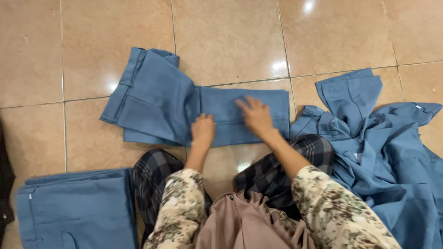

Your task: Folding blue trousers into neat rectangles and stacking them on the floor.

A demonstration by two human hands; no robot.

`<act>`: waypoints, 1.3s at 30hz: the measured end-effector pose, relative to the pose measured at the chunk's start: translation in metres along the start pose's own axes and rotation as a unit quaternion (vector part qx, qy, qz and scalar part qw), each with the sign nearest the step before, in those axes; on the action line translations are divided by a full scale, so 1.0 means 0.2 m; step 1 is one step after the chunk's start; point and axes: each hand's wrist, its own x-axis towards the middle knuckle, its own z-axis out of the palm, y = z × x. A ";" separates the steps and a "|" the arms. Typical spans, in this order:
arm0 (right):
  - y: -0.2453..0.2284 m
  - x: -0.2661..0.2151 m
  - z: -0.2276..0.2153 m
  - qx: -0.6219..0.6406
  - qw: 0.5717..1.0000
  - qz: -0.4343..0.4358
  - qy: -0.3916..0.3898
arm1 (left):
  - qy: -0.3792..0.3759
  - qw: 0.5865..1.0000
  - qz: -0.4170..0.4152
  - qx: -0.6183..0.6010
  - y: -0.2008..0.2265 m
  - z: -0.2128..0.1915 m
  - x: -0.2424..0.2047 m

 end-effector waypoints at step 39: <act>0.97 -0.51 -0.99 0.784 0.445 0.345 0.263 | -0.116 0.933 0.077 -0.331 0.85 0.18 -0.09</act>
